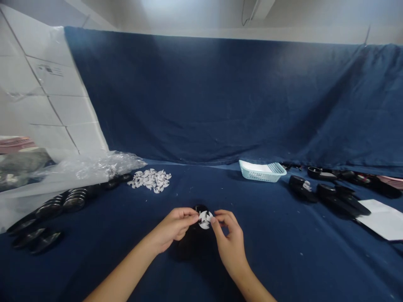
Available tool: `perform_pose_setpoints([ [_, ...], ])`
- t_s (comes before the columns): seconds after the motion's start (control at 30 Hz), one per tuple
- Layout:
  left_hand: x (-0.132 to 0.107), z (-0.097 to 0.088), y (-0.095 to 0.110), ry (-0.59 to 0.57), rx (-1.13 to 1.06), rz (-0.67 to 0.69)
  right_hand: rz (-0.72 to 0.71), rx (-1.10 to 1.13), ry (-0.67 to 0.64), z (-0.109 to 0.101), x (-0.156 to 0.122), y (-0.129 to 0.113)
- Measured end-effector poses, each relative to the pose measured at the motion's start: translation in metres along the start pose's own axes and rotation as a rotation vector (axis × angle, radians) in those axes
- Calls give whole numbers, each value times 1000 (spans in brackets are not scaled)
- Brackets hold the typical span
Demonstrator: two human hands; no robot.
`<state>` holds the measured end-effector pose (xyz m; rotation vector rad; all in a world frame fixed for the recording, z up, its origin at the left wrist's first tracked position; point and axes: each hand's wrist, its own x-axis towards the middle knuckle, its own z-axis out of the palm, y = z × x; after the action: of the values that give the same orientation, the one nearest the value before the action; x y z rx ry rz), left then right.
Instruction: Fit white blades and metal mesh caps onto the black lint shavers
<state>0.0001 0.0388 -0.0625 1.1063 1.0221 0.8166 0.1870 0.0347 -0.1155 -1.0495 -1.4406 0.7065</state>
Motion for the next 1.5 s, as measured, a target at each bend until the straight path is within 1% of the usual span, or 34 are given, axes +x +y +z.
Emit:
perform_pose_setpoints([
  [0.3, 2, 1, 0, 63, 84, 21, 5, 18, -30, -1, 0, 0],
  [0.6, 3, -5, 0, 96, 77, 55, -4, 29, -98, 0, 0, -1],
  [0.8, 2, -1, 0, 121, 87, 79, -30, -4, -91, 2, -1, 5],
  [1.03, 1, 5, -2, 154, 151, 193, -44, -27, -65, 3, -3, 1],
  [1.2, 5, 5, -5, 177, 276, 332, -15, 6, -64, 4, -4, -1],
  [1.33, 6, 5, -6, 217, 375, 349, 27, 29, -67, 5, -5, -2],
  [1.5, 4, 8, -9, 261, 472, 378, 42, 32, -40, 5, -5, -2],
])
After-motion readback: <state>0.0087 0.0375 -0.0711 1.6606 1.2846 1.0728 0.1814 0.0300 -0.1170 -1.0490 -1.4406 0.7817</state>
